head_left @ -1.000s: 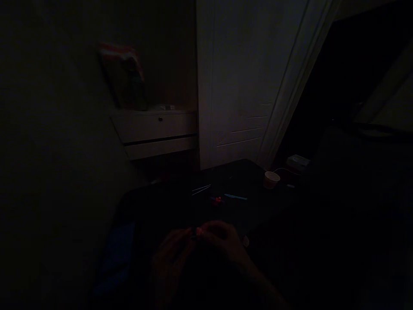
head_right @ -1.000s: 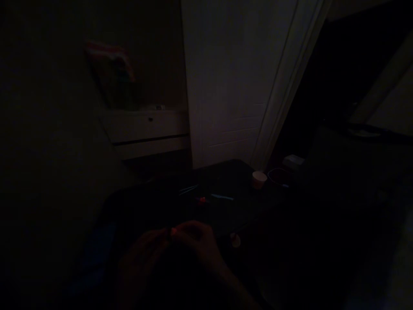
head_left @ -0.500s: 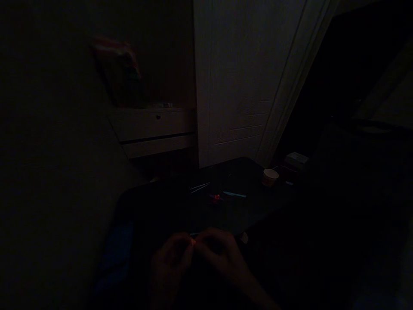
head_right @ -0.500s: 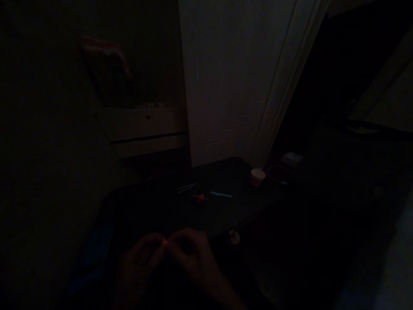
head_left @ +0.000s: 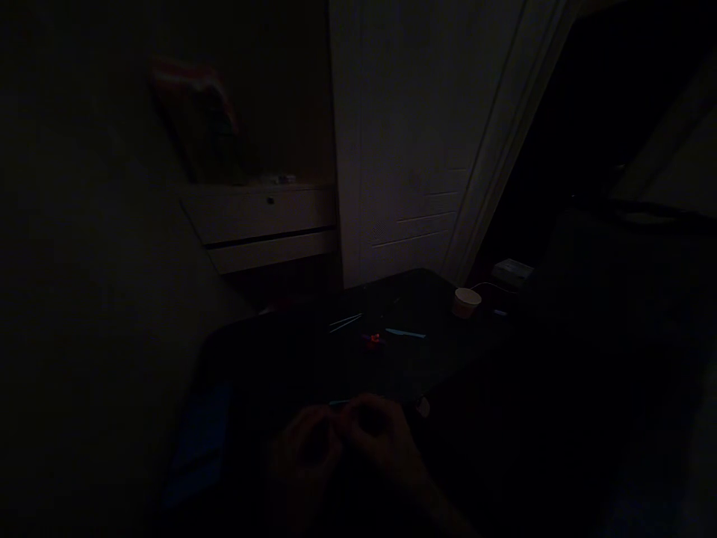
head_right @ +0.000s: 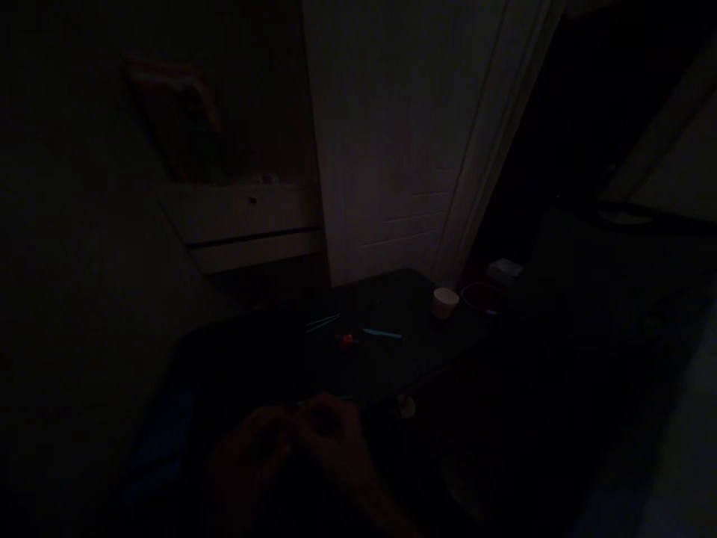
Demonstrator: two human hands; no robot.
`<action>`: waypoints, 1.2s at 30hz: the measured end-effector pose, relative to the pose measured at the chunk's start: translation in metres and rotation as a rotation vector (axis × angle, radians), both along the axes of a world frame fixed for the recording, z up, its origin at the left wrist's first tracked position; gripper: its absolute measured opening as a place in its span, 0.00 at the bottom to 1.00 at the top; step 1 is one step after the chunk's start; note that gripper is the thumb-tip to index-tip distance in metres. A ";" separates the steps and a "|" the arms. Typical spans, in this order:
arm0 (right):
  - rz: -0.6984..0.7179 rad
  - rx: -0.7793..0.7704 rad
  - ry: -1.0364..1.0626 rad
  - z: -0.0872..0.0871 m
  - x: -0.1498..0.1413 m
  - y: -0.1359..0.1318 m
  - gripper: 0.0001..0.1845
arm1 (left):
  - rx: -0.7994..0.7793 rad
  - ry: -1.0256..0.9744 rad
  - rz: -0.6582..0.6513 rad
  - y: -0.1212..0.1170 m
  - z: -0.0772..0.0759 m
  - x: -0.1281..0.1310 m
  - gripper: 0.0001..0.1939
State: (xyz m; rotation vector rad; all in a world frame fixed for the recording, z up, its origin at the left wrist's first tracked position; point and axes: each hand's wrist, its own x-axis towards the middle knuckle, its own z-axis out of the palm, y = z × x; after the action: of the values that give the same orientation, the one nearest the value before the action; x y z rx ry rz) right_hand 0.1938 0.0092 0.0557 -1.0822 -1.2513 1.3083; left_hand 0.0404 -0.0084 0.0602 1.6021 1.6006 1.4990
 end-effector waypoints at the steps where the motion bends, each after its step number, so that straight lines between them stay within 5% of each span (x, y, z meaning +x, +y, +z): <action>1: -0.003 -0.019 0.030 0.001 0.000 0.001 0.12 | 0.021 0.021 0.002 -0.001 0.000 0.001 0.07; 13: -0.037 -0.096 0.131 -0.001 0.002 0.002 0.08 | 0.220 0.144 0.081 -0.010 -0.004 0.013 0.07; 17: -0.035 -0.095 0.157 -0.006 -0.002 0.001 0.15 | 0.043 0.025 0.036 -0.011 0.000 0.010 0.07; 22: -0.066 -0.036 0.153 -0.007 -0.004 -0.003 0.19 | -0.328 -0.418 0.102 -0.009 -0.005 0.016 0.14; 26: -0.096 0.012 0.130 -0.007 -0.003 -0.006 0.20 | -0.370 -0.499 0.067 -0.010 -0.012 0.023 0.18; 33: -0.147 0.082 0.102 -0.010 -0.004 -0.012 0.18 | -0.266 -0.343 0.078 -0.037 -0.040 0.014 0.16; 36: -0.228 0.265 -0.001 -0.007 -0.005 -0.013 0.10 | -0.177 -0.204 0.014 -0.041 -0.045 0.007 0.16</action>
State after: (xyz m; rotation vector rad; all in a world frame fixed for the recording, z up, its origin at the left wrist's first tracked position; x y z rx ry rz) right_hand 0.1891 -0.0040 0.0486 -1.0010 -1.2232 0.9414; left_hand 0.0477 -0.0493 0.0150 1.3011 1.5839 1.4329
